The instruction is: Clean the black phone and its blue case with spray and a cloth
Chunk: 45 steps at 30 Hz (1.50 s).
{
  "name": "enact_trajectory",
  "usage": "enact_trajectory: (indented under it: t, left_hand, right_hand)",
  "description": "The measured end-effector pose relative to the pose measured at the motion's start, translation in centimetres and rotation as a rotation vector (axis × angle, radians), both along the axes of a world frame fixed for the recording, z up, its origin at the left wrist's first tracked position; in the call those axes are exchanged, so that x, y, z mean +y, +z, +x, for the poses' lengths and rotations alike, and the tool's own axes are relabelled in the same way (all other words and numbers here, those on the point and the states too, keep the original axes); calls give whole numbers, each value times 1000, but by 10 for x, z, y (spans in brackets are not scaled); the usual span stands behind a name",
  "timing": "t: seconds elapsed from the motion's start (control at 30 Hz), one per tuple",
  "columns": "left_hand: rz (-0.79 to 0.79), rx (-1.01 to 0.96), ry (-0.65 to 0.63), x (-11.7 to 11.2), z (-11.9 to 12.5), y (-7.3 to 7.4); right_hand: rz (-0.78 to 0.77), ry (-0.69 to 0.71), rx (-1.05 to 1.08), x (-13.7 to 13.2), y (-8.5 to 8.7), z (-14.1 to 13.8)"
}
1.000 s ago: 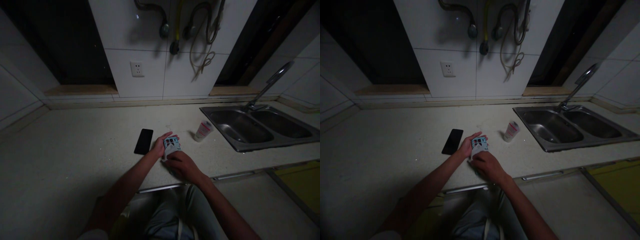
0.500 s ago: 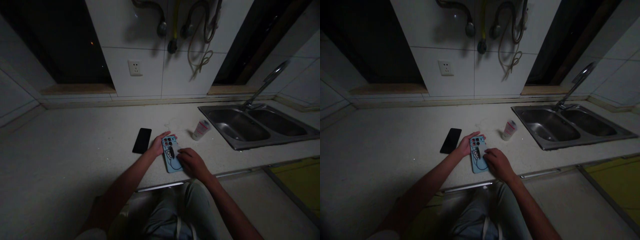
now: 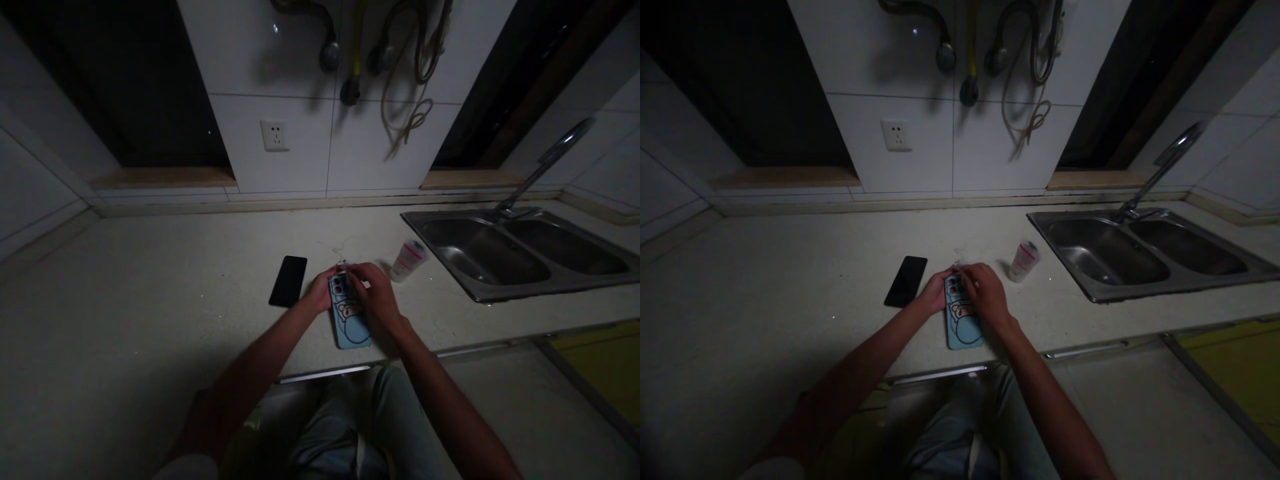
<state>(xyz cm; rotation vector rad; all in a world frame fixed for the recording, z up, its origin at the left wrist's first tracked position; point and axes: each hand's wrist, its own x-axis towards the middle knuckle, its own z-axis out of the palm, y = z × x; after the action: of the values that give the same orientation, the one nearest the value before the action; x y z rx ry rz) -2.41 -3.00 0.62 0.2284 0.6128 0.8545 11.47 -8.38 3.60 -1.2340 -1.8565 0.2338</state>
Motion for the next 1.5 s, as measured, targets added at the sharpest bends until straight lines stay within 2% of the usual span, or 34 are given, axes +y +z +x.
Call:
enact_trajectory:
  t: [0.13, 0.3, 0.5, 0.67, 0.8, 0.97, 1.13, 1.3, 1.43, 1.5]
  left_hand:
    - [16, -12, -35, 1, 1, 1]
    - [37, 14, -35, 2, -3, -3]
    - [62, -13, -71, 0, -8, -4]
    - [62, -33, -78, 1, -9, -5]
    - [54, -21, -78, 2, -8, -5]
    - [34, 28, -71, 4, -6, -3]
    - [47, 32, -27, 3, -3, -1]
    - [18, -5, -33, 3, -3, -1]
    - [-6, 17, -103, 5, -5, -1]
    - [-6, 24, -90, 6, -7, -1]
  right_hand:
    - [-54, 81, -253, 1, -5, -18]
    - [-15, 215, -426, -20, -6, -26]
    - [-61, 381, -451, -58, -3, -10]
    - [-131, 387, -487, -74, 3, 9]
    - [-164, 276, -487, -66, -1, 22]
    - [-175, 35, -306, -38, -7, 26]
    - [-99, -14, -182, -10, -6, 8]
    - [-12, 106, -252, -2, -6, -19]
    - [43, 326, -358, -14, -7, -29]
    - [60, 403, -392, -25, -5, -27]
